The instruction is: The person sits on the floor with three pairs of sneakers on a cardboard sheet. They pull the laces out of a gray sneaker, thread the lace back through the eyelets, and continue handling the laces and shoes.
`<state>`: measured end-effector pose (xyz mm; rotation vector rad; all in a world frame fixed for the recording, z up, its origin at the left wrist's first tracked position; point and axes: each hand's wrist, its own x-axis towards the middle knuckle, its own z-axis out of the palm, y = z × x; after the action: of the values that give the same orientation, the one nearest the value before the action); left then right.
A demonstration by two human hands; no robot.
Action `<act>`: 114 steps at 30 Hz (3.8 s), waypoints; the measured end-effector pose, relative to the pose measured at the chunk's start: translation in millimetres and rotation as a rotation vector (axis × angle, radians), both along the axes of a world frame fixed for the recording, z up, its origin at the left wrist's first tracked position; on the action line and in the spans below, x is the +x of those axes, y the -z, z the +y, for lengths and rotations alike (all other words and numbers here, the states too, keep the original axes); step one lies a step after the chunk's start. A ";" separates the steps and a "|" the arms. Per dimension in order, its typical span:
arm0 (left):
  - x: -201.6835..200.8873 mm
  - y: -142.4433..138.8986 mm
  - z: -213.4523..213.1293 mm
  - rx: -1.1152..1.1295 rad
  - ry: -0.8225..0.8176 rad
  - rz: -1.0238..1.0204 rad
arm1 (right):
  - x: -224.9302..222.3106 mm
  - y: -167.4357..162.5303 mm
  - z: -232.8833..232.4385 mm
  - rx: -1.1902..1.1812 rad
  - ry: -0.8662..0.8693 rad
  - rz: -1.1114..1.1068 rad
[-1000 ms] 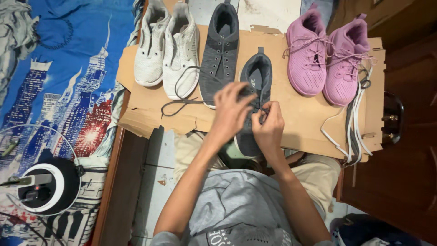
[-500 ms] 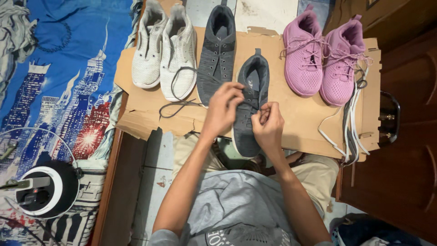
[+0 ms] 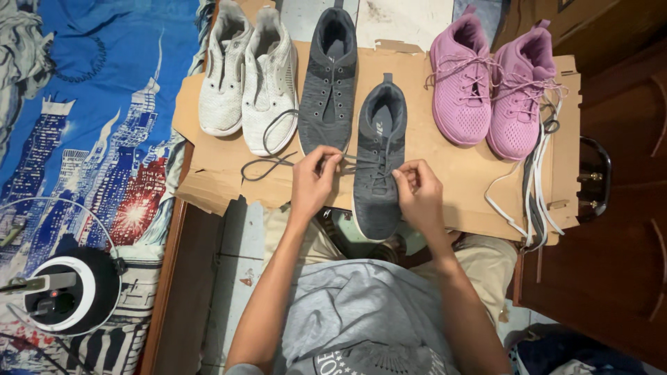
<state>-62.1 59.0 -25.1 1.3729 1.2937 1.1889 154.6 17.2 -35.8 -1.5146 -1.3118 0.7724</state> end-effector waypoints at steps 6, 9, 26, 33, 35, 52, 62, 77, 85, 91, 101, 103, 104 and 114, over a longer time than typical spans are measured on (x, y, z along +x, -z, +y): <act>-1.5 -1.2 -1.9 0.050 -0.019 -0.006 | -2.3 -15.4 -7.6 0.053 -0.106 -0.147; -1.7 5.1 3.3 0.046 -0.028 -0.074 | -9.5 -22.2 -10.3 0.163 -0.082 -0.286; -3.5 18.2 17.5 -0.120 -0.049 -0.490 | -22.3 -15.9 -13.0 0.130 -0.012 -0.301; 1.2 -43.4 -5.1 -0.178 0.199 -0.539 | -27.2 -46.7 -11.1 0.262 -0.016 -0.332; 3.8 -60.5 -16.1 -0.083 0.320 -0.430 | -24.3 -59.7 -15.1 0.287 -0.128 -0.209; -61.2 -58.9 -25.8 -0.206 0.376 0.232 | 36.7 -75.9 -29.9 0.131 -0.502 0.076; -75.2 -53.3 -23.3 -0.143 0.412 0.253 | 56.1 -45.7 -31.4 0.223 -0.444 0.699; 39.4 -67.3 -65.4 0.209 0.597 0.192 | 51.6 -38.2 -46.5 -0.239 -0.659 0.199; 67.5 -69.9 -84.4 0.478 0.754 0.363 | 48.0 1.1 -54.7 -0.489 -0.382 0.747; 73.4 -52.8 -85.3 0.421 0.815 0.275 | 46.1 -27.1 -48.5 -0.386 -0.474 0.986; 64.3 -46.6 -84.4 0.291 0.839 0.306 | 44.2 -51.1 -34.5 -0.377 -0.547 0.532; 63.8 -48.0 -84.0 0.354 0.826 0.272 | 44.4 -50.9 -34.3 -0.396 -0.494 0.477; 64.1 -48.6 -83.1 0.388 0.820 0.255 | 44.9 -51.1 -34.0 -0.401 -0.469 0.478; 61.0 -49.8 -77.5 0.113 0.893 0.254 | 52.7 -54.3 -27.0 -0.123 -0.625 0.319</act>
<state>-1.1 -18.5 24.7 1.9306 0.6150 0.4792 207.3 -9.8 18.5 -1.0037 -1.5183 1.4481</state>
